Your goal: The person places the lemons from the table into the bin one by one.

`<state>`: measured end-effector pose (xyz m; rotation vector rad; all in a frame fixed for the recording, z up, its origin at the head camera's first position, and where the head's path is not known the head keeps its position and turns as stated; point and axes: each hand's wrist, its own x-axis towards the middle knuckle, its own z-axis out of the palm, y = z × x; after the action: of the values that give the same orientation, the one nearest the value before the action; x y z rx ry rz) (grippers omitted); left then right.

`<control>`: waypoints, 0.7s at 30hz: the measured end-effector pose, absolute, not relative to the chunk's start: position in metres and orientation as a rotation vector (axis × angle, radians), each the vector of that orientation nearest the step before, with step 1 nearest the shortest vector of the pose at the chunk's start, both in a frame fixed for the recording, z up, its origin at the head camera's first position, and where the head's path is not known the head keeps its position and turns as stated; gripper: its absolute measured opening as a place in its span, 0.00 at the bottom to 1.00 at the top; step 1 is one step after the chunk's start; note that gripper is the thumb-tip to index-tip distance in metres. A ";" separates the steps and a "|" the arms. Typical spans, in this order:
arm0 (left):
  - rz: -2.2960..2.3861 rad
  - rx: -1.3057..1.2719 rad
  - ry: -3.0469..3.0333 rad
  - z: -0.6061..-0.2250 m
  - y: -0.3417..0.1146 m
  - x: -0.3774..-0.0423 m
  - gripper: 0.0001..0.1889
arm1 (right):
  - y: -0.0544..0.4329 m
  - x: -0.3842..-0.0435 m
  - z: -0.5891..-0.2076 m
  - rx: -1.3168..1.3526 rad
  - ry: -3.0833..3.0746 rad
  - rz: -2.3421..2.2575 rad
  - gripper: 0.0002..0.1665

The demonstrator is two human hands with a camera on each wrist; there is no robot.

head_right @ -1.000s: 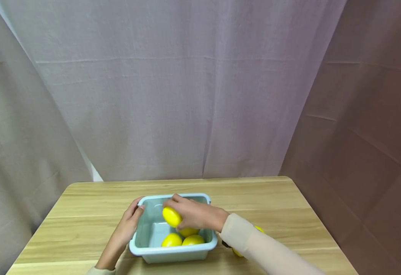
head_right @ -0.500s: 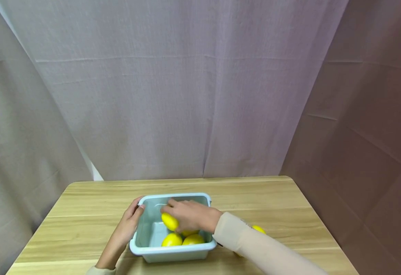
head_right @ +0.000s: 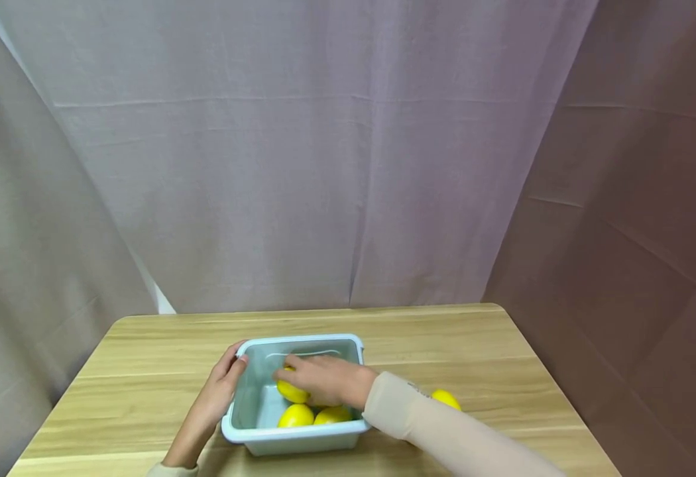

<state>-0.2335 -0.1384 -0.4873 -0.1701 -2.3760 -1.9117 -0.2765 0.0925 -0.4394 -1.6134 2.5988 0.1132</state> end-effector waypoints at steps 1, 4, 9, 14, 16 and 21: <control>-1.913 -0.165 -2.377 -0.487 -0.138 -0.234 0.21 | 0.093 -0.277 -0.440 -1.612 2.601 0.117 0.35; -1.915 -0.159 -2.381 -0.487 -0.138 -0.235 0.21 | 0.096 -0.277 -0.443 -1.610 2.588 0.115 0.34; -1.917 -0.152 -2.389 -0.486 -0.138 -0.234 0.22 | 0.099 -0.278 -0.445 -1.634 2.561 0.112 0.31; -1.942 -0.129 -2.396 -0.484 -0.138 -0.232 0.23 | 0.098 -0.278 -0.447 -1.696 2.584 0.224 0.30; -1.949 -0.118 -2.402 -0.483 -0.138 -0.231 0.24 | 0.097 -0.278 -0.447 -1.720 2.601 0.284 0.29; -1.947 -0.103 -2.414 -0.485 -0.138 -0.232 0.24 | 0.097 -0.275 -0.450 -1.733 2.631 0.345 0.25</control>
<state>-0.2316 -0.1378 -0.4851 -0.1026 -2.4143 -1.9469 -0.2753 0.0971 -0.4496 -1.7331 2.6307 0.3445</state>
